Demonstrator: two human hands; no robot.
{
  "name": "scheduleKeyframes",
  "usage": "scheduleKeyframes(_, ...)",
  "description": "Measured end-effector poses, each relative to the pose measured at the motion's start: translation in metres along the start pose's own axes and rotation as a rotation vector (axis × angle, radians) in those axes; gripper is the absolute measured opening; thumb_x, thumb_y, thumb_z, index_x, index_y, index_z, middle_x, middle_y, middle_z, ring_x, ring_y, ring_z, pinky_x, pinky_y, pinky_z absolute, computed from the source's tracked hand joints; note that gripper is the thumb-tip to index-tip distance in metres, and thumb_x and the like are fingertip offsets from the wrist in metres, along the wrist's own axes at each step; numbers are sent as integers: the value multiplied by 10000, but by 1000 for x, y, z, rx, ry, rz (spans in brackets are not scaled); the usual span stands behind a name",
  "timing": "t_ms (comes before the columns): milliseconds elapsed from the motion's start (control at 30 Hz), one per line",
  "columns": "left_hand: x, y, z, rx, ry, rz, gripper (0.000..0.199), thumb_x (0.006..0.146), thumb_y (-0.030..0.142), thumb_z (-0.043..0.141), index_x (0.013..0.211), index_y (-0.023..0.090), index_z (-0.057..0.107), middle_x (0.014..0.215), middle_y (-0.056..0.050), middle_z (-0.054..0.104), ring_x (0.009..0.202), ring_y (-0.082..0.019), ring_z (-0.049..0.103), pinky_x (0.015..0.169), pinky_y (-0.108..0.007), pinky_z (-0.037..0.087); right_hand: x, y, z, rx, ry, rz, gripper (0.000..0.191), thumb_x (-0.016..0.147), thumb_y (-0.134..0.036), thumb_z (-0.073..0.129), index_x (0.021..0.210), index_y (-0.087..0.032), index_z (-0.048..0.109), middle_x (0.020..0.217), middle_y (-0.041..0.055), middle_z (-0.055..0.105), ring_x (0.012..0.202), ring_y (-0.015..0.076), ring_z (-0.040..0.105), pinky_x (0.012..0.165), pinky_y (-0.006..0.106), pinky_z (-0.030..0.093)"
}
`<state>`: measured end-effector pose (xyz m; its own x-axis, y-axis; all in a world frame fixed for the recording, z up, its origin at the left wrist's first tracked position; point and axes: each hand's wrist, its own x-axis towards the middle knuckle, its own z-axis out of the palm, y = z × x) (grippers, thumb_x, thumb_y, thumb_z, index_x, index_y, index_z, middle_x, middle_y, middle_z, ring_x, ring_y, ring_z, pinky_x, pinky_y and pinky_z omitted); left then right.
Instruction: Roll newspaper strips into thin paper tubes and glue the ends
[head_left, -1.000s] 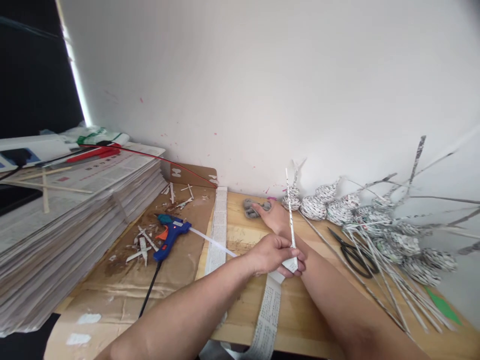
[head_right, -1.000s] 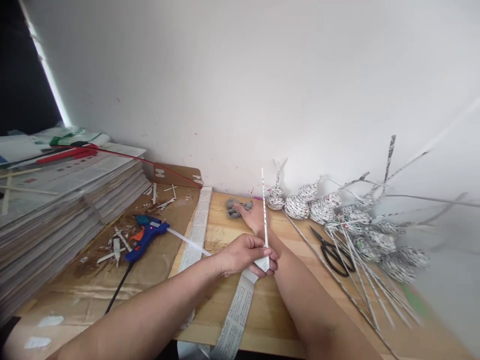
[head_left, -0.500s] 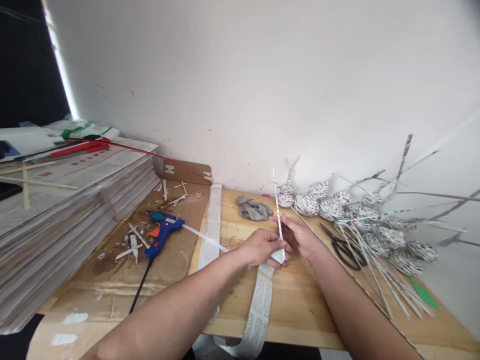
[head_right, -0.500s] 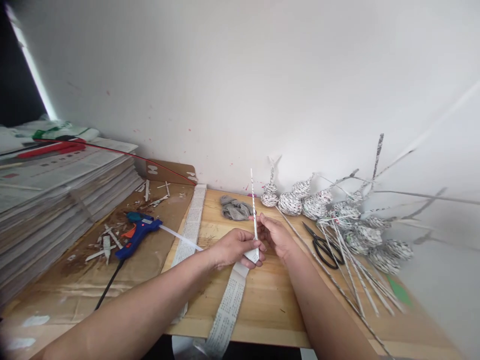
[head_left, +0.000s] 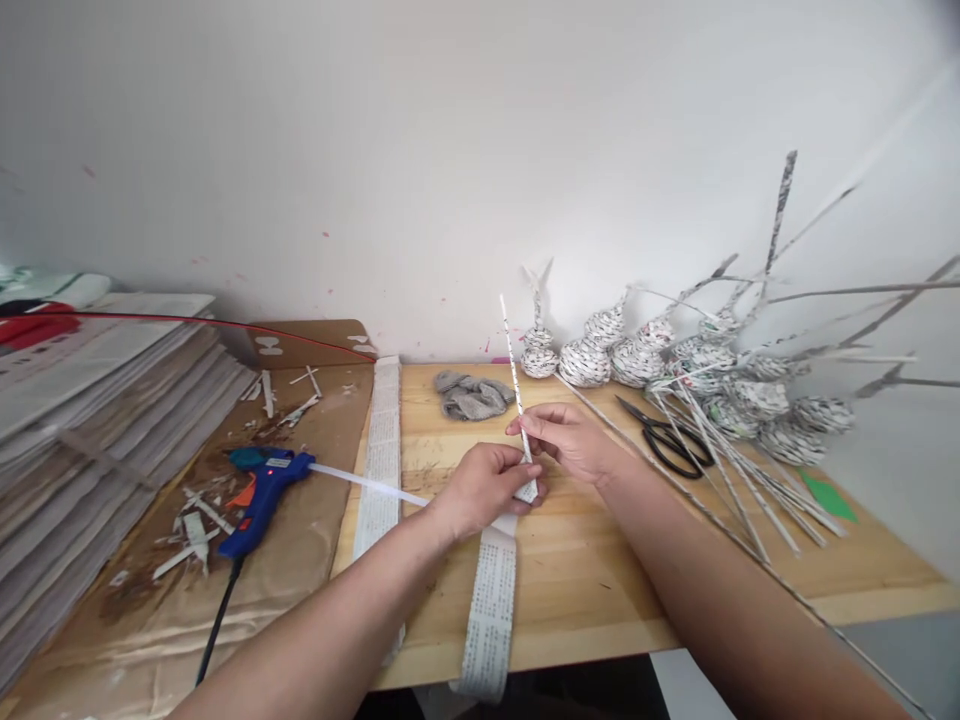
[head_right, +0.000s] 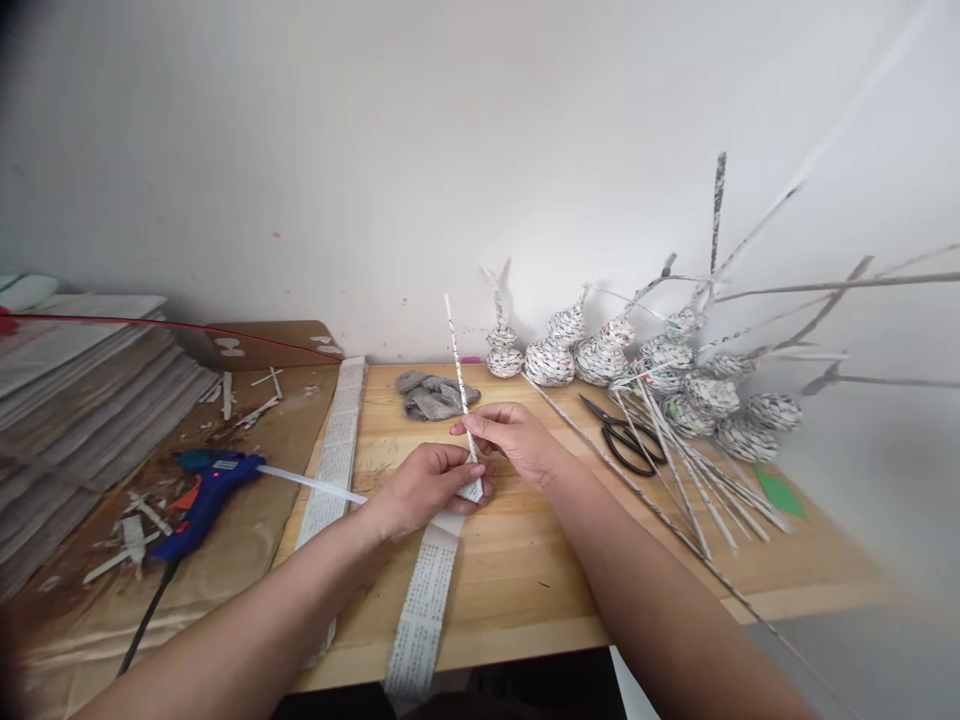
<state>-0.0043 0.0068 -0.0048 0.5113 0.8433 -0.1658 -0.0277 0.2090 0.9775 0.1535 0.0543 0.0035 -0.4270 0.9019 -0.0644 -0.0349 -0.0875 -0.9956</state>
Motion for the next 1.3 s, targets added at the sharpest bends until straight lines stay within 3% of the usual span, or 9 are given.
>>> scheduleKeyframes(533, -4, 3, 2, -44, -51, -63, 314, 737, 421, 635, 765, 109, 653, 763, -78, 650, 734, -163, 596, 680, -308, 505, -1, -3, 3, -26, 34, -27, 246, 697, -385, 713, 712, -140, 693, 561, -20, 535, 503, 68, 409, 464, 211, 278)
scheduleKeyframes(767, -3, -4, 4, -142, -28, -77, 374, 714, 356, 684, 1001, 131, 599, 757, -62, 656, 745, -162, 608, 695, -324, 509, -2, -3, 4, 9, 5, 20, 279, 712, -414, 697, 727, -138, 661, 546, -23, 528, 480, 81, 458, 454, 216, 316)
scheduleKeyframes(967, -3, -3, 3, -70, -31, -74, 291, 724, 396, 657, 764, 108, 654, 770, -78, 650, 766, -167, 602, 733, -321, 508, -1, -2, 3, -24, 36, -18, 254, 667, -386, 735, 709, -141, 678, 561, -33, 510, 495, 61, 389, 458, 210, 268)
scheduleKeyframes(1200, -4, -3, 4, -87, -70, -88, 330, 746, 439, 621, 774, 113, 666, 717, -65, 632, 673, -140, 573, 630, -267, 480, 1, -1, 3, 13, 88, -13, 252, 608, -350, 777, 636, -151, 625, 551, -51, 472, 489, 57, 370, 460, 210, 262)
scheduleKeyframes(1300, -3, -4, 4, -103, -66, -80, 319, 753, 423, 620, 804, 111, 664, 715, -63, 628, 683, -143, 572, 629, -267, 477, -1, -3, 1, -22, 44, -2, 257, 673, -396, 724, 716, -148, 673, 567, -35, 496, 506, 64, 400, 463, 209, 270)
